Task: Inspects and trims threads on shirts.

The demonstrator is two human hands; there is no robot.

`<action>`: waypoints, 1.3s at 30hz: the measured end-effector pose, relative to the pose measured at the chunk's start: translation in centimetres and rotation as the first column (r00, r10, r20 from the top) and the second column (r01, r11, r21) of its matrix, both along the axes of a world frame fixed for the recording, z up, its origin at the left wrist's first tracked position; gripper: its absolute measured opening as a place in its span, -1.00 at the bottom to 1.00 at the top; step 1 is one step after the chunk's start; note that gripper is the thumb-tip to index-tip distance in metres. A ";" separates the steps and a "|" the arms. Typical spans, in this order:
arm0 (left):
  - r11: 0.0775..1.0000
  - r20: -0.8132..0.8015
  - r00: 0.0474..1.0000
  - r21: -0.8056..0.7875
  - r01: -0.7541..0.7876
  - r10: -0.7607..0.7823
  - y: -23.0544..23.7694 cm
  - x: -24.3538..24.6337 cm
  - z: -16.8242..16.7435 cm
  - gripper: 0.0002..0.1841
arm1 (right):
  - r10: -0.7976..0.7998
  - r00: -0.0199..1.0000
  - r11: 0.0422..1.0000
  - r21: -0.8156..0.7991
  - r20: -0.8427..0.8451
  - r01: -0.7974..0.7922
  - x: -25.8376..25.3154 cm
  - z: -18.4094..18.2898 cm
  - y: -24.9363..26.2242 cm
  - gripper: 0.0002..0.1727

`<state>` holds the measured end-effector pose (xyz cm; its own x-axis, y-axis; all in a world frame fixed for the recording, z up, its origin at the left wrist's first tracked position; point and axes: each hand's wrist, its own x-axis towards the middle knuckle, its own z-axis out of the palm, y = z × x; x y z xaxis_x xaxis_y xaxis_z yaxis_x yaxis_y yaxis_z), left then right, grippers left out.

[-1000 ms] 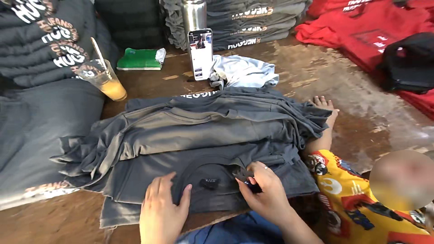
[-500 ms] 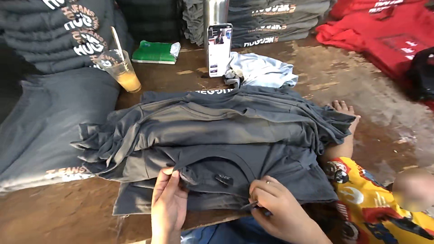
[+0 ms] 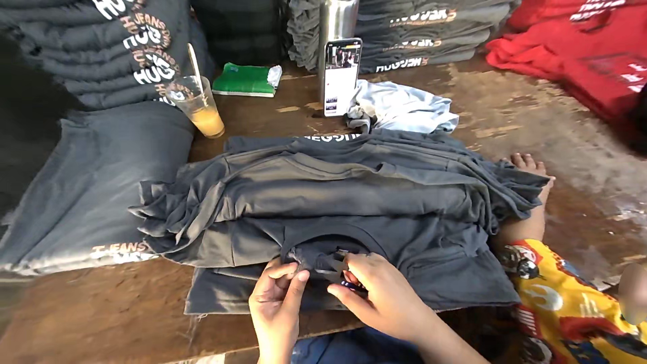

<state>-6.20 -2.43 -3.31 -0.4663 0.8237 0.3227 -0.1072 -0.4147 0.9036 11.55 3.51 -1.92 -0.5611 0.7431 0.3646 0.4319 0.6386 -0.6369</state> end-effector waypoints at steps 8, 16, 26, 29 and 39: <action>0.997 -0.031 0.997 0.031 0.069 -0.068 -0.7 -0.3 -0.3 -0.96 | -0.063 0.991 0.964 0.264 0.118 0.030 -1.7 -0.4 -0.5 -0.51; 0.996 -0.026 0.997 0.034 0.078 -0.078 -1.0 -0.5 -0.4 -0.94 | -0.094 0.994 0.964 0.256 0.055 0.077 -2.5 0.1 -0.6 -0.52; 0.866 -0.567 0.683 -0.120 0.486 -0.461 -3.8 -4.4 4.5 -0.84 | -0.002 0.675 0.856 -0.350 -0.738 -0.380 -5.4 -0.6 -1.4 -0.87; 0.836 -0.606 0.585 -0.303 0.457 -0.539 -4.5 -5.7 5.2 -0.54 | -0.105 0.631 0.834 -0.414 -0.769 -0.365 -5.3 -0.9 -1.1 -0.79; 0.989 -0.904 0.412 -0.144 -0.044 -0.113 -1.8 -3.7 3.0 -0.57 | -0.016 0.710 0.869 -0.361 -0.704 -0.338 -2.0 0.2 -0.6 -0.95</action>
<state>-9.88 -4.21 -0.33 0.0649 0.8990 0.4332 0.7963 -0.3083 0.5204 9.59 2.90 -1.68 -0.4245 0.8352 0.3496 -0.3024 0.2332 -0.9242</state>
